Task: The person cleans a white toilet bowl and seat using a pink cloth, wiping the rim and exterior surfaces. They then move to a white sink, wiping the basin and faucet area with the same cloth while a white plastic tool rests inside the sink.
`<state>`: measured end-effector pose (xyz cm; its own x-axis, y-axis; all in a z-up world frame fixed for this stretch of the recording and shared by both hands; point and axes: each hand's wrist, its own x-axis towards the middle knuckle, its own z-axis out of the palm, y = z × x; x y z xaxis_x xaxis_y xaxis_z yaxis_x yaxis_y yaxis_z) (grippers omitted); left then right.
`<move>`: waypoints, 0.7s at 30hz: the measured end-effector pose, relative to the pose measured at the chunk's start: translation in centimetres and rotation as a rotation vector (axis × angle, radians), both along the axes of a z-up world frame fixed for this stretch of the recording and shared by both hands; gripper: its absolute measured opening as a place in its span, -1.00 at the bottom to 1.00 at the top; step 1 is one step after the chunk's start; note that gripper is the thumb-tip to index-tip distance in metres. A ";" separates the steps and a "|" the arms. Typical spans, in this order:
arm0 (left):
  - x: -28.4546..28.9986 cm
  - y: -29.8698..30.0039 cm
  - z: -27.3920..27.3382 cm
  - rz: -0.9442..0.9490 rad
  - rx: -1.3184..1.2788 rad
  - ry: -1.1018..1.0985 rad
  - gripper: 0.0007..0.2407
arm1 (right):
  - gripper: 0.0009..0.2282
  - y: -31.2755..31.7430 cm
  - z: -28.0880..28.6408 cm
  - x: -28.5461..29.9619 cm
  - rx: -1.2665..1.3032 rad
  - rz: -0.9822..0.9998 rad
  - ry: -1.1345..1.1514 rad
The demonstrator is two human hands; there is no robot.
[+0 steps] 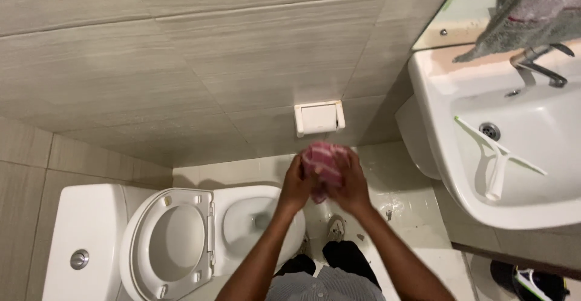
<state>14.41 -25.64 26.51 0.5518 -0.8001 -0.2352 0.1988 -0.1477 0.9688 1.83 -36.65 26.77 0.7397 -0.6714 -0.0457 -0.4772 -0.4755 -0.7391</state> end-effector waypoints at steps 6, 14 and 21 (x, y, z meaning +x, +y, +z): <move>1.4 0.9 0.2 0.155 -0.143 -0.166 -0.34 | -0.46 -7.9 2.4 3.2 -0.105 -0.108 -0.708; 2.5 3.2 -1.7 0.229 0.088 -0.152 -0.35 | -0.40 -16.2 6.9 16.3 -0.615 -0.146 -0.617; 3.5 3.3 2.1 0.341 0.216 -0.153 -0.37 | -0.37 -9.6 5.3 18.6 -0.748 0.139 -0.315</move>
<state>17.86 -22.34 28.64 0.8176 -0.5075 -0.2721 0.1276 -0.3010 0.9450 20.41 -46.25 32.06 0.7216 -0.3433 0.6012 -0.2006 -0.9348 -0.2931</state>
